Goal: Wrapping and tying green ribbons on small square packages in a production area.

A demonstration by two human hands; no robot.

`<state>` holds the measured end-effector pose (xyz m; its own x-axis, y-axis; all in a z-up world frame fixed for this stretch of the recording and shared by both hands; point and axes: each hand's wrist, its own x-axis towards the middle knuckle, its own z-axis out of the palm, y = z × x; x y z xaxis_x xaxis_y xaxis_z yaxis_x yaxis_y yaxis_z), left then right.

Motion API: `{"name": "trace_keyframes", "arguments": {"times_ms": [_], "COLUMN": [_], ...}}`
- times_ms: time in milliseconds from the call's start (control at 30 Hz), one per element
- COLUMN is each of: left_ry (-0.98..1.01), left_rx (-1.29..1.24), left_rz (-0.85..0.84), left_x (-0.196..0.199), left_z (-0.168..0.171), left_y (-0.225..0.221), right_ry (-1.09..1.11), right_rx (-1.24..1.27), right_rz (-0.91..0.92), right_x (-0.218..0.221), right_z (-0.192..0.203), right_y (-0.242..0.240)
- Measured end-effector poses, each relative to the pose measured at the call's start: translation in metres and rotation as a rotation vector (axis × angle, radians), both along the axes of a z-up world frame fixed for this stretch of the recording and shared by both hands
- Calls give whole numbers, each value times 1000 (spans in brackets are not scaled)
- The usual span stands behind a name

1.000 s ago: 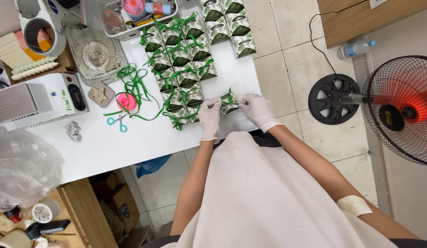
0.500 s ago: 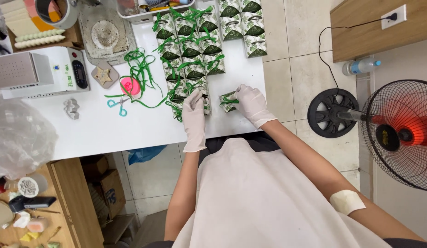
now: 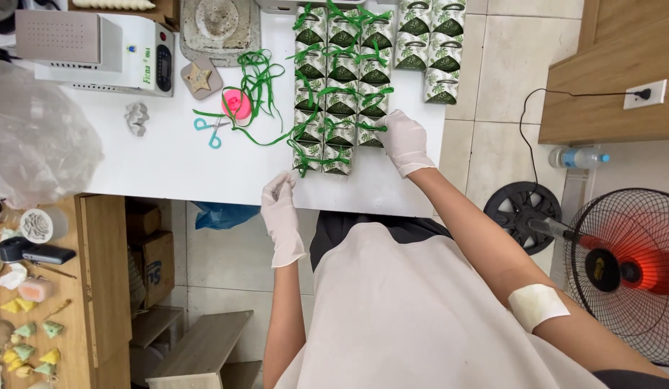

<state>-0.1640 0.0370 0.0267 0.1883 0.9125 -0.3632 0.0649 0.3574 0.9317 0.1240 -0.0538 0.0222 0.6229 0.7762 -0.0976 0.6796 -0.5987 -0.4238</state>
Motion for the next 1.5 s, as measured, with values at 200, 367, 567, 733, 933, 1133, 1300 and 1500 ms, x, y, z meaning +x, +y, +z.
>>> {"name": "trace_keyframes", "arguments": {"times_ms": [200,367,567,733,933,1133,1300,1500], "left_ry": [-8,51,192,522,730,892,303,343], "left_rx": [-13,-1,51,146,503,501,283,-23], "left_rz": [62,68,85,85,-98,-158,-1,-323], "left_x": [-16,-3,3,19,46,55,65,98], "left_z": [-33,-20,-45,-46,-48,-29,60,163], "left_y": [4,23,90,150,199,202,144,29], "right_ry": [-27,33,132,126,140,181,544,1090], "right_rx": [58,51,38,125,102,169,238,425], "right_rz": [-17,-44,-100,-146,-280,-392,-545,-389], "right_x": [-3,-12,-15,-6,-7,-14,-30,-56], "right_z": [-13,18,76,87,100,115,110,133], "right_y": [5,6,-18,-53,-82,-88,-73,-17]}}
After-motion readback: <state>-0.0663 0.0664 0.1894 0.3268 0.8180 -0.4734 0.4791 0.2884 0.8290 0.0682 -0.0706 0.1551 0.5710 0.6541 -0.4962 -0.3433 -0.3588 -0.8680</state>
